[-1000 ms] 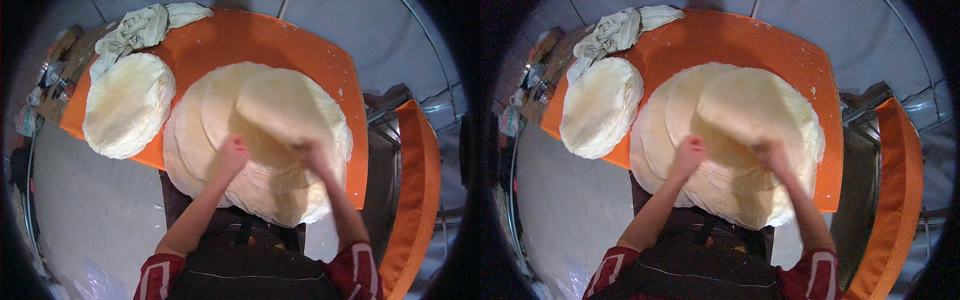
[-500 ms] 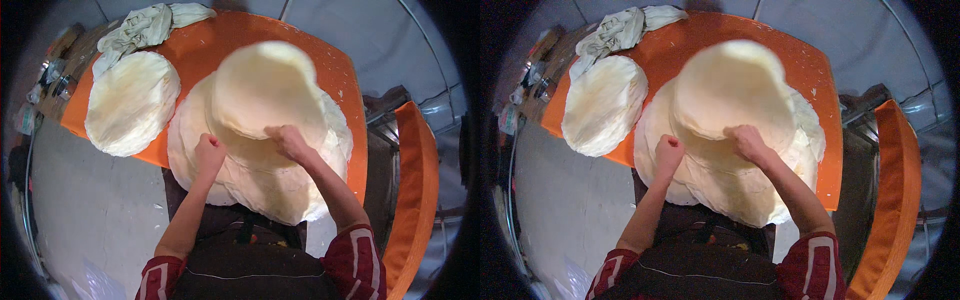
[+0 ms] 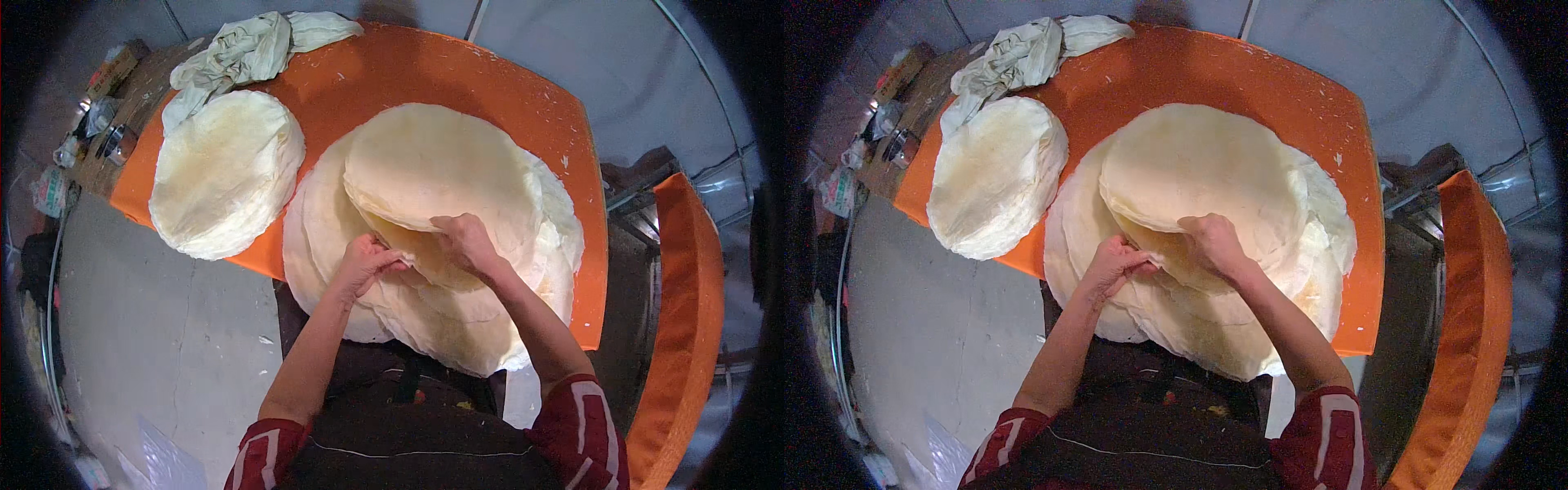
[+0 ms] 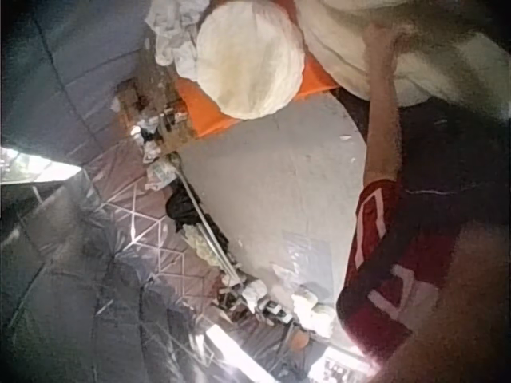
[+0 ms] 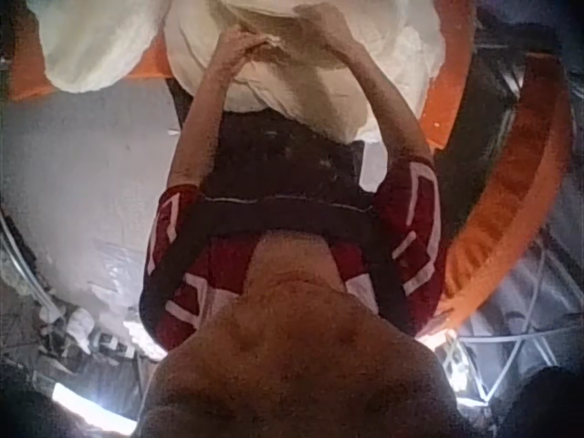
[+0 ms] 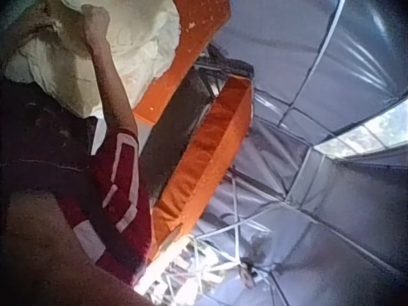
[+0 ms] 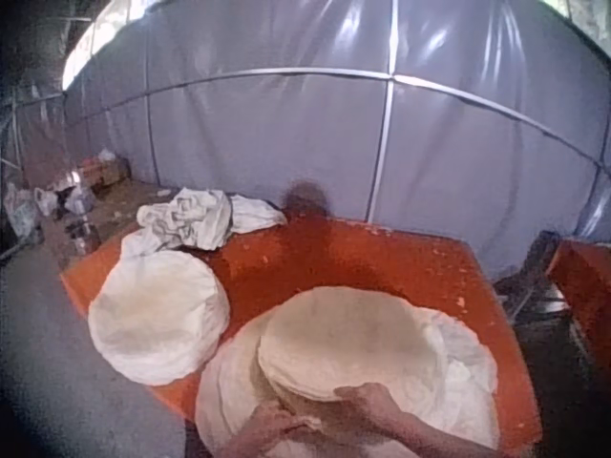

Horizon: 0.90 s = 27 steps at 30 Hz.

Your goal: The recorder uses their hands to separate and restack thin layers of flatbread from a stack on a table.

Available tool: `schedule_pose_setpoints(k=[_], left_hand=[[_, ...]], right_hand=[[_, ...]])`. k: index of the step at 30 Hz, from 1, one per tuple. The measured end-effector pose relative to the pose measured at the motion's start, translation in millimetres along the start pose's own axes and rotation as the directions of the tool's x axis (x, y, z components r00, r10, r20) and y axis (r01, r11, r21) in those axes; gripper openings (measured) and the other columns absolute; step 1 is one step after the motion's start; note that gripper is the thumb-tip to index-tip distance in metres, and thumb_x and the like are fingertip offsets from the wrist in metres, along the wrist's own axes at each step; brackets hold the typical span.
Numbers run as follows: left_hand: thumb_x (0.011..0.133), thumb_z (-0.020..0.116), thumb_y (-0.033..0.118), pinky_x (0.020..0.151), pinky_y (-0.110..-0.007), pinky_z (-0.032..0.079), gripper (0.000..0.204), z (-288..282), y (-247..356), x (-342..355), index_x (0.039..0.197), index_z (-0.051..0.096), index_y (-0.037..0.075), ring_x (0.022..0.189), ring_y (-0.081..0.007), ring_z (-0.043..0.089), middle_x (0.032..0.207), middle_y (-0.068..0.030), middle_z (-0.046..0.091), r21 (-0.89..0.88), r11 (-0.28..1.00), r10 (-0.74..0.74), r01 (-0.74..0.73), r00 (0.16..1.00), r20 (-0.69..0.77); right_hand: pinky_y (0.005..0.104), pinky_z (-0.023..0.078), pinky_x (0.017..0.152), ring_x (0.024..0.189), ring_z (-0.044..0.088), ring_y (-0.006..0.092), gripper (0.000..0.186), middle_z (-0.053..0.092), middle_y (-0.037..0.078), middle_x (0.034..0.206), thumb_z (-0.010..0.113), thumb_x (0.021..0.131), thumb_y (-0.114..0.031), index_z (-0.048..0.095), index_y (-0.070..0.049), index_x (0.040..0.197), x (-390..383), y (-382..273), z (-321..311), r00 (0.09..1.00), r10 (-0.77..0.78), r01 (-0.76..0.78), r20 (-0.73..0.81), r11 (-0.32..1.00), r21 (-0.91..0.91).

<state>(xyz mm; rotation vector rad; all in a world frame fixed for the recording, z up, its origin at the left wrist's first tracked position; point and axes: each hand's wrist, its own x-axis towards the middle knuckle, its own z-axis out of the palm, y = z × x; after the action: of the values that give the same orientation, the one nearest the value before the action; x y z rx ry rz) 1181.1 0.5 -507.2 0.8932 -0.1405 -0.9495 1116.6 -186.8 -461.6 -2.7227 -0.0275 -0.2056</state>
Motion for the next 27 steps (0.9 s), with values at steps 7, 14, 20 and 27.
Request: schedule_pose_setpoints(k=[7, 14, 20, 27], left_hand=[[0.071, 0.053, -0.005, 0.064, -0.027, 0.051, 0.030, 4, 5, 10, 0.101, 0.049, -0.003, 0.078, -0.0181, 0.059, 0.093, -0.0114, 0.057, 0.102, 0.994, 0.047, -0.051, 0.998, 0.037], [0.071, 0.047, -0.006, 0.065, -0.032, 0.050, 0.025, 4, -19, 34, 0.094, 0.052, -0.003, 0.078, -0.0202, 0.058, 0.089, -0.0112, 0.057, -0.083, 0.982, 0.139, -0.172, 0.943, -0.303], [0.071, 0.043, -0.009, 0.071, -0.033, 0.050, 0.032, 22, -12, 31, 0.103, 0.047, -0.004, 0.084, -0.0239, 0.057, 0.096, -0.0149, 0.055, -0.159, 0.987, -0.085, 0.022, 0.912, -0.402], [0.067, 0.043, -0.006, 0.067, -0.032, 0.048, 0.035, 6, -26, 31, 0.101, 0.048, -0.005, 0.083, -0.0216, 0.056, 0.095, -0.0122, 0.055, 0.025, 0.997, 0.080, -0.077, 0.918, -0.389]], right_hand=[[0.0422, 0.043, 0.054, 0.058, 0.054, 0.0355, 0.013, 0.054, 0.018, 0.060, 0.054, 0.070, -0.019, 0.055, -0.006, 0.075, -2, -11, 5, 0.999, 0.023, -0.023, 0.034, 1.000, 0.017], [0.0404, 0.045, 0.057, 0.062, 0.057, 0.0327, 0.030, 0.057, 0.016, 0.065, 0.061, 0.069, -0.028, 0.054, -0.009, 0.092, -6, -49, 33, 0.931, 0.032, -0.028, -0.364, 0.999, 0.017], [0.0370, 0.045, 0.056, 0.062, 0.058, 0.0309, 0.036, 0.059, 0.014, 0.067, 0.066, 0.066, -0.031, 0.057, -0.008, 0.093, 11, 36, 26, 0.987, -0.105, 0.095, 0.124, 0.992, 0.083], [0.0391, 0.045, 0.066, 0.075, 0.058, 0.0328, 0.057, 0.059, 0.020, 0.079, 0.063, 0.067, -0.035, 0.045, -0.008, 0.114, 25, -41, -1, 0.928, 0.118, -0.106, 0.354, 0.993, -0.054]])
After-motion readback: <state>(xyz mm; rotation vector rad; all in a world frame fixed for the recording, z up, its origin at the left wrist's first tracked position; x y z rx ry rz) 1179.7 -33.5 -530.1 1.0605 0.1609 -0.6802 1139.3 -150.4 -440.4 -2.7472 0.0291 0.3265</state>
